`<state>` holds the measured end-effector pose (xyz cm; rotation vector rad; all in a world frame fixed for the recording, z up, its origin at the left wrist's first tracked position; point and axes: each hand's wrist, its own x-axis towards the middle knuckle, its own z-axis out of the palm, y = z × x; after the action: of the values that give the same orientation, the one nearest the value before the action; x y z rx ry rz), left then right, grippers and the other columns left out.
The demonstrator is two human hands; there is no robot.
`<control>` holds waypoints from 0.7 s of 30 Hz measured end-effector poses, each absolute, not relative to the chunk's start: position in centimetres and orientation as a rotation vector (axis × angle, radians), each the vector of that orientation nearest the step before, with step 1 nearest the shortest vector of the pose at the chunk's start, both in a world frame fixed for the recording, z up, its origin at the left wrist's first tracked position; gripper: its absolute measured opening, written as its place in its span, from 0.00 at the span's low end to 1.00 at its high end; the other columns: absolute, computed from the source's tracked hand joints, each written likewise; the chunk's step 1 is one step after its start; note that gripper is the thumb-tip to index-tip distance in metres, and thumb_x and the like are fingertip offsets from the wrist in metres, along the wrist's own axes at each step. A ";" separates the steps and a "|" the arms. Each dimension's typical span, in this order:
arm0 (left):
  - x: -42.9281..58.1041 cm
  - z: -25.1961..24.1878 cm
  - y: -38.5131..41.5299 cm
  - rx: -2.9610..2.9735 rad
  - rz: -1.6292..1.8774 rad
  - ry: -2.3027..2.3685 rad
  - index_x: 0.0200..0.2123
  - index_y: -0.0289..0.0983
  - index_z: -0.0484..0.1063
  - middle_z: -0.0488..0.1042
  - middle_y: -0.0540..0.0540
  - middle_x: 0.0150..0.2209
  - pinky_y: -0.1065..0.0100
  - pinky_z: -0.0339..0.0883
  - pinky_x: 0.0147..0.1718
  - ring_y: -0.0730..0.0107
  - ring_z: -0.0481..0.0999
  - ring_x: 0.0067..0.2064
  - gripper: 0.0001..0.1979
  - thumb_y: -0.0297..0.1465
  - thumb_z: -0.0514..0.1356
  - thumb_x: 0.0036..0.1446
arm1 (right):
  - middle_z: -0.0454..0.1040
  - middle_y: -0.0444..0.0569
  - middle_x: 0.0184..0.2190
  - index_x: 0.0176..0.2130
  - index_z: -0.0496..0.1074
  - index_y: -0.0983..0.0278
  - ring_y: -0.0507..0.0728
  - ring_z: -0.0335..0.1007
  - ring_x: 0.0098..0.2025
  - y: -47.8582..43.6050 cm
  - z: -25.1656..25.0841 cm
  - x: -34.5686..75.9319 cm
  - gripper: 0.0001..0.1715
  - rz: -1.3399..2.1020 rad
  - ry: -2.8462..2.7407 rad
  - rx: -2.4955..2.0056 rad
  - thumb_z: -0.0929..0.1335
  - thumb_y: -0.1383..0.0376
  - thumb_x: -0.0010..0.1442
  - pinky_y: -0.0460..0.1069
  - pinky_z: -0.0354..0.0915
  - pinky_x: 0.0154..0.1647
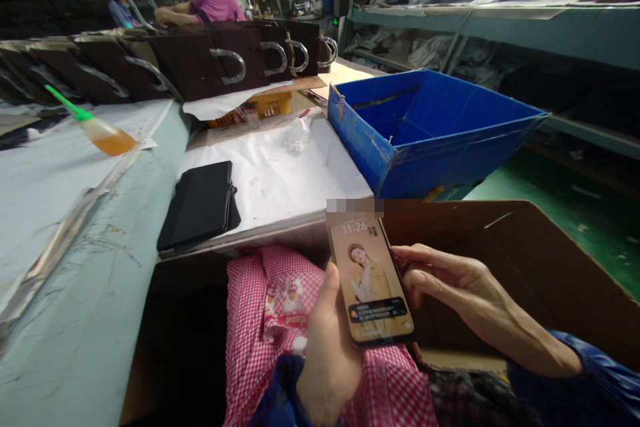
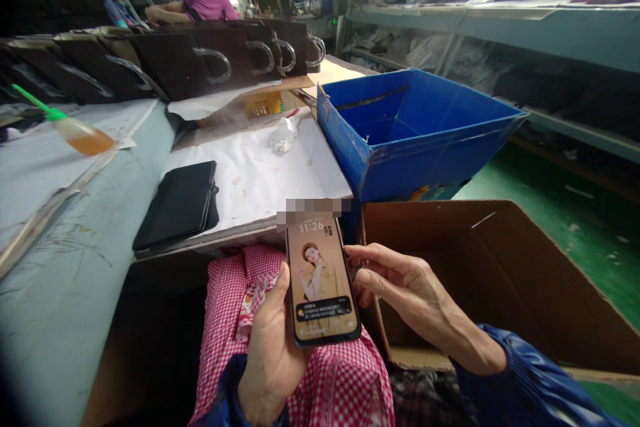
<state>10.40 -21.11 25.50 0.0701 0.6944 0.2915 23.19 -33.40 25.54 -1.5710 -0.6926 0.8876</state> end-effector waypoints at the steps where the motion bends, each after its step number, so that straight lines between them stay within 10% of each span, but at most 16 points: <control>1: 10.4 25.5 -21.1 0.071 0.292 0.696 0.44 0.31 0.77 0.84 0.37 0.41 0.50 0.70 0.58 0.53 0.80 0.53 0.21 0.39 0.49 0.71 | 0.79 0.48 0.35 0.54 0.77 0.62 0.53 0.72 0.29 -33.4 25.6 23.2 0.25 0.888 -0.691 -1.573 0.73 0.53 0.61 0.47 0.70 0.30; 21: 10.6 25.2 -21.0 0.095 0.324 0.744 0.41 0.30 0.79 0.84 0.39 0.37 0.51 0.71 0.56 0.55 0.83 0.47 0.20 0.38 0.51 0.70 | 0.77 0.45 0.32 0.54 0.77 0.59 0.52 0.72 0.29 -33.2 25.6 23.3 0.22 0.866 -0.771 -1.563 0.71 0.53 0.63 0.47 0.71 0.31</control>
<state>10.57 -21.00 25.21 0.0951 0.7441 0.3241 23.29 -33.25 25.55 -1.5630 -0.7712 0.8663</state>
